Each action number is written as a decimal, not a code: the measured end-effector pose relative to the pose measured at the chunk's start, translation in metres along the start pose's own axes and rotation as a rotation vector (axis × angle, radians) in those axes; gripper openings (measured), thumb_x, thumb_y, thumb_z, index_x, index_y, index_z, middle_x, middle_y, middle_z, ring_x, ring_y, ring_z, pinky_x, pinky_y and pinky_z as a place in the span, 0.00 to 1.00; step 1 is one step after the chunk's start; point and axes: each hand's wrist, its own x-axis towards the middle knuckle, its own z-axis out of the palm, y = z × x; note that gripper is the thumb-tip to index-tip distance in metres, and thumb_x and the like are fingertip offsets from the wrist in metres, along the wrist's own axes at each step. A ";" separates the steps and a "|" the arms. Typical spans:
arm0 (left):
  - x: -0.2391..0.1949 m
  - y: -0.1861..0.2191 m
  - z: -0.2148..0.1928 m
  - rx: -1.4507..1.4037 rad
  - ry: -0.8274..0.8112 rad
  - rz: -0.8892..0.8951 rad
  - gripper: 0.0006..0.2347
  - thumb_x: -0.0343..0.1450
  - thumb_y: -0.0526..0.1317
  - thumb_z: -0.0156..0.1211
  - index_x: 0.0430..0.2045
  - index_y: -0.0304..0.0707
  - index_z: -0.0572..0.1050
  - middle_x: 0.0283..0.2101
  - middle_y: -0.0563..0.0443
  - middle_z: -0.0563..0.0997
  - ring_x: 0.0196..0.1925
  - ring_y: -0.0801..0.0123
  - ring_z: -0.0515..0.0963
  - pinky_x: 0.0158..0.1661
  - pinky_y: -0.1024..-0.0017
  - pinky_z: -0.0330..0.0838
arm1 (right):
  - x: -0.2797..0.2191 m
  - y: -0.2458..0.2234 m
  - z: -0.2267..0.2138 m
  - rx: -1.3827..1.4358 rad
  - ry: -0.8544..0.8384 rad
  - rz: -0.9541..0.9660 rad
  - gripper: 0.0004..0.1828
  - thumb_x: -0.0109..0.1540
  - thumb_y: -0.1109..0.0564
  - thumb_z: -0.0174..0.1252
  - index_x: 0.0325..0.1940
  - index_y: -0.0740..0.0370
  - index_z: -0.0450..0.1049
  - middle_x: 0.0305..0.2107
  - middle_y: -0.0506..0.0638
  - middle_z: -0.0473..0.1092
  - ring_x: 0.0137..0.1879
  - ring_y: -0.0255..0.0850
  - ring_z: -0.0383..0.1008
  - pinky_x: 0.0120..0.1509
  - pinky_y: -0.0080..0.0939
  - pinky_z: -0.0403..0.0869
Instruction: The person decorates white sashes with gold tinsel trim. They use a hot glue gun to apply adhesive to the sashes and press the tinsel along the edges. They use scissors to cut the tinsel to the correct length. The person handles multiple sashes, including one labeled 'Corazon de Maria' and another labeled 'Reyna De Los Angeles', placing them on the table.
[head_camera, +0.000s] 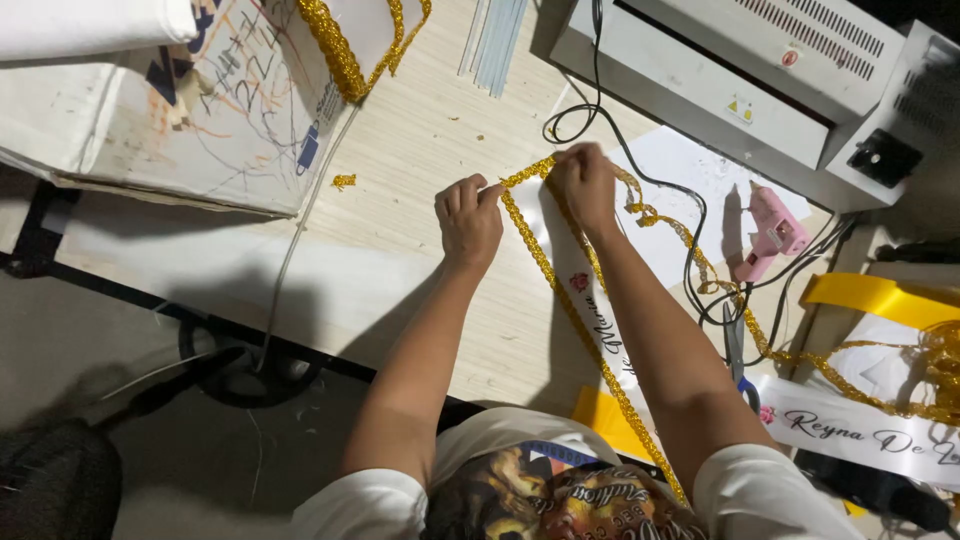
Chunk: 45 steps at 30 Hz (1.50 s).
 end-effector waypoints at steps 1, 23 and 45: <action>0.000 -0.002 0.003 0.001 0.002 0.002 0.07 0.68 0.34 0.68 0.37 0.47 0.81 0.46 0.55 0.75 0.52 0.64 0.72 0.56 0.60 0.64 | 0.002 -0.006 -0.003 0.001 0.001 -0.002 0.09 0.68 0.68 0.45 0.47 0.64 0.70 0.43 0.54 0.77 0.53 0.45 0.79 0.63 0.44 0.76; 0.000 -0.009 0.002 -0.313 -0.029 -0.179 0.11 0.69 0.42 0.67 0.38 0.39 0.72 0.43 0.49 0.80 0.49 0.54 0.77 0.50 0.58 0.74 | 0.016 -0.020 0.001 -0.488 -0.219 -0.446 0.09 0.57 0.58 0.71 0.39 0.57 0.77 0.41 0.48 0.76 0.53 0.47 0.70 0.54 0.51 0.65; 0.003 0.006 -0.003 -1.203 -0.193 -0.394 0.29 0.75 0.29 0.60 0.72 0.38 0.55 0.72 0.46 0.66 0.50 0.71 0.80 0.53 0.73 0.77 | 0.011 -0.086 -0.075 -0.088 -0.567 -0.074 0.09 0.67 0.54 0.59 0.46 0.61 0.78 0.43 0.51 0.70 0.49 0.40 0.71 0.55 0.43 0.72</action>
